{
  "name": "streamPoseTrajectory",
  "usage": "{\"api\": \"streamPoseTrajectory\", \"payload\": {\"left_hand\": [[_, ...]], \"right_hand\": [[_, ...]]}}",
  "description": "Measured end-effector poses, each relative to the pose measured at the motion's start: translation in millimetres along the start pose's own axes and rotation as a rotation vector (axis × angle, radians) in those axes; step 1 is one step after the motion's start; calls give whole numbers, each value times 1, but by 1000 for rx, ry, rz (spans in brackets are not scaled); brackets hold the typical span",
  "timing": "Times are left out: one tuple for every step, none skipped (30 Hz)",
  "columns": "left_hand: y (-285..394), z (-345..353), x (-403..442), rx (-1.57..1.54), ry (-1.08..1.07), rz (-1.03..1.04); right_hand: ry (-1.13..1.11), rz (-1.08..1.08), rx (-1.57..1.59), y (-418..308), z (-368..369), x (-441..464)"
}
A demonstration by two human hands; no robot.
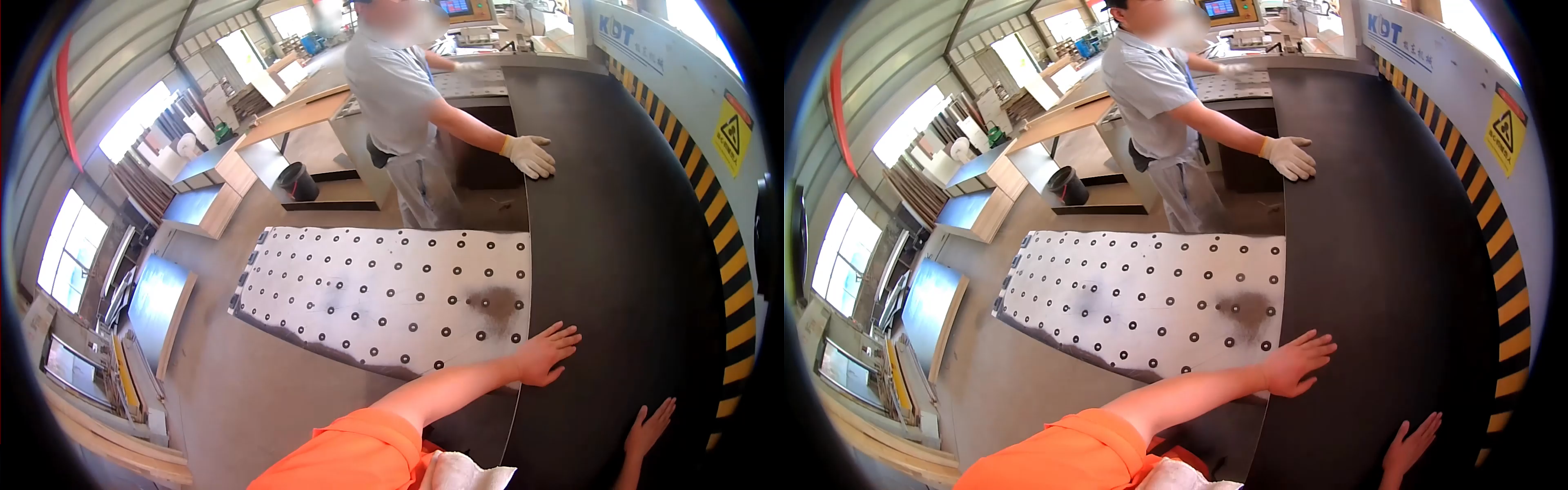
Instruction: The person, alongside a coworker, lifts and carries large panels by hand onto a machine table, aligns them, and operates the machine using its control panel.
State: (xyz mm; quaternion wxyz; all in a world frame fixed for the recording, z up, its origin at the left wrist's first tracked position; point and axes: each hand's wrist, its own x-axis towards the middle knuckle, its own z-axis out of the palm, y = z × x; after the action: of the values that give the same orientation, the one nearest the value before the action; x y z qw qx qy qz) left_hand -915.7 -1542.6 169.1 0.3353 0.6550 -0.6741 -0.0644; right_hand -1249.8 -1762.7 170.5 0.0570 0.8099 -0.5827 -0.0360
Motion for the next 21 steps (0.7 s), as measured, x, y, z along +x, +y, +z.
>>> {"api": "streamPoseTrajectory", "payload": {"left_hand": [[0, -2, 0, 8, -8, -3], [1, -2, 0, 13, -12, -8], [2, -3, 0, 18, -16, -13], [3, -2, 0, 18, -19, -19], [3, -2, 0, 19, -22, -24], [3, -3, 0, 22, -24, -27], [2, -3, 0, 23, -27, -32], [1, -3, 0, 22, -32, -34], [1, -3, 0, 19, -39, -33], [0, -3, 0, 15, -41, -42], [0, -3, 0, 9, -43, -50], [2, -4, 0, 4, -44, -54], [1, -3, 1, -3, -42, -54], [0, -2, 0, -8, -40, -52], [-1, -2, -1, -14, -37, -49], [-3, -5, 0, -12, -38, -41], [-3, -6, -1, -15, -37, -37], [-1, -7, -3, -21, -35, -35], [-2, -10, -3, -82, -48, -43], [-5, -15, -4, -139, -57, -54], [-7, -14, -6, -199, -71, -66]], "right_hand": [[16, -9, 8, 1, 3, 0], [32, -20, 12, 4, 7, 1], [50, -33, 26, 8, 11, 2], [69, -45, 42, 11, 16, 4], [88, -56, 58, 12, 18, 4], [86, -59, 65, 13, 20, 4], [85, -58, 70, 12, 18, 4], [83, -53, 74, 12, 17, 3], [78, -35, 99, 9, 15, 3], [73, -14, 121, 6, 13, 4], [69, 9, 142, 2, 11, 4], [72, 68, 118, -6, 15, 2], [80, 127, 100, -20, 24, 4], [91, 188, 84, -35, 29, 7], [152, 105, 167, -69, 18, -8], [113, 42, 177, -120, -13, -34], [59, -37, 200, -164, -41, -58], [47, -113, 242, -195, -46, -81], [127, -200, 230, -213, -25, -93], [132, -237, 348, -227, -34, -109], [122, -228, 335, -225, -38, -112]]}}
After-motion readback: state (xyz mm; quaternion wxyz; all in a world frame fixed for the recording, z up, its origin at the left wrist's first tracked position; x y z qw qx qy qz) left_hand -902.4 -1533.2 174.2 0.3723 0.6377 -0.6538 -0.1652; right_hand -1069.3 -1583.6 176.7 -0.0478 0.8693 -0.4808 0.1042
